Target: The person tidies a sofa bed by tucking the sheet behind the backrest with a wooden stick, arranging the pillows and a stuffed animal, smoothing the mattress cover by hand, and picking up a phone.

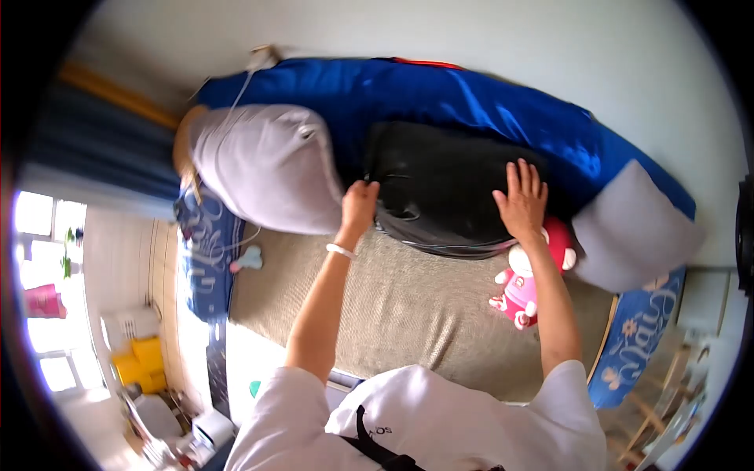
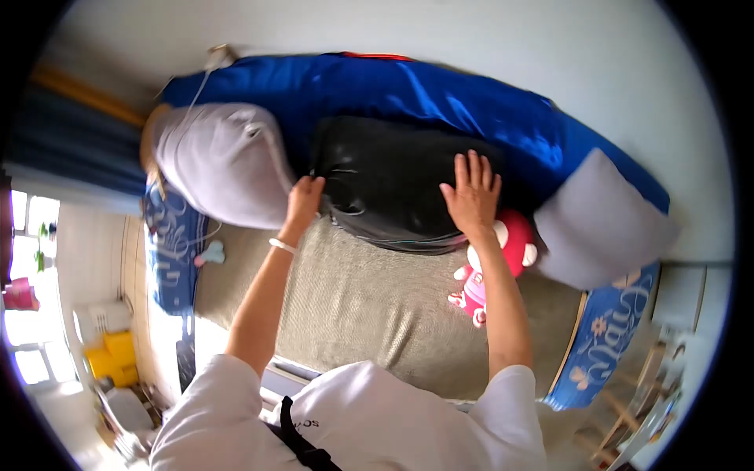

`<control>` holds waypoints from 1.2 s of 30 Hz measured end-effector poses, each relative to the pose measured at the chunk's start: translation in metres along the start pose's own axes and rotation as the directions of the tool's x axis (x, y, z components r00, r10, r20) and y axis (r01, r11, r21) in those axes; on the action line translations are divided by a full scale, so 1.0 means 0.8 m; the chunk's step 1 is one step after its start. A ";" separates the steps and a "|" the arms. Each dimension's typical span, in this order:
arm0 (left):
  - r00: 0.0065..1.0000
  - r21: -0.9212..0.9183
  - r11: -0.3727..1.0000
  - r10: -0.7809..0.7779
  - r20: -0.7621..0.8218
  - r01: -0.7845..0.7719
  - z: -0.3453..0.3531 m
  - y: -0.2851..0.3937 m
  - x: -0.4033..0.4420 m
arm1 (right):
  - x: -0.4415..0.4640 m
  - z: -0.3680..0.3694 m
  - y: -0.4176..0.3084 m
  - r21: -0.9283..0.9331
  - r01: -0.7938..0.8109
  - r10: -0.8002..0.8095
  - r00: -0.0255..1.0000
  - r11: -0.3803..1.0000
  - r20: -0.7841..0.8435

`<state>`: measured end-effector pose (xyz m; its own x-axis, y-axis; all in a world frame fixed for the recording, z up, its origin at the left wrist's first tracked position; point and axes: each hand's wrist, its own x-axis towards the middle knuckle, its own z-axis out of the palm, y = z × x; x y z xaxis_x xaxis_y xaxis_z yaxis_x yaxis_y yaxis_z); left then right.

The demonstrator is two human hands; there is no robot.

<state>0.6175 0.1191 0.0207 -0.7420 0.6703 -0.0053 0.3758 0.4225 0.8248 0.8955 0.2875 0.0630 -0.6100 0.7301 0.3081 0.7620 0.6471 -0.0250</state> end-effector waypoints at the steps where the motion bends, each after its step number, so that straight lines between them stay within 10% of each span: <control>1: 0.998 0.003 0.998 -0.055 0.006 0.055 -0.001 -0.001 -0.020 | 0.002 0.004 0.001 -0.013 0.005 -0.005 1.000 1.000 0.002; 10: 0.881 0.218 0.970 -0.194 0.431 0.107 -0.064 -0.102 -0.282 | 0.006 0.026 0.004 -0.176 0.026 -0.017 0.998 0.984 0.054; 16: 0.902 0.251 0.949 -0.269 0.338 0.189 -0.168 -0.147 -0.438 | 0.001 0.015 -0.022 -0.232 -0.119 0.160 0.973 0.965 0.167; 21: 0.868 0.219 0.867 -0.480 0.127 0.448 -0.257 -0.187 -0.572 | -0.122 -0.040 -0.127 0.114 0.034 -0.011 0.981 0.993 -0.195; 22: 0.873 0.238 0.864 -0.477 0.101 0.445 -0.263 -0.214 -0.600 | -0.167 -0.049 -0.144 0.227 0.001 -0.017 0.998 0.974 0.068; 25: 0.762 0.201 0.784 -0.619 0.189 0.587 -0.274 -0.300 -0.662 | -0.388 0.082 -0.170 0.206 0.090 -0.123 0.980 0.974 0.156; 28: 0.641 0.188 0.716 -0.690 0.335 0.673 -0.262 -0.265 -0.639 | -0.539 0.037 -0.182 0.353 -0.153 -0.169 0.661 0.923 0.731; 34: 0.806 0.224 0.960 -0.264 0.530 0.167 -0.213 -0.267 -0.510 | -0.727 0.048 -0.079 0.140 -0.730 0.225 0.379 0.669 0.897; 36: 0.778 0.216 0.945 -0.325 0.538 0.245 -0.190 -0.233 -0.465 | -0.799 0.082 -0.029 0.114 -0.740 0.289 0.393 0.663 0.873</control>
<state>0.7391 -0.3017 -0.0454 -0.4010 0.7121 -0.5763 0.2930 0.6958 0.6558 1.2537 -0.1797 -0.1962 -0.2100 0.6655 -0.7163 0.9316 -0.0862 -0.3532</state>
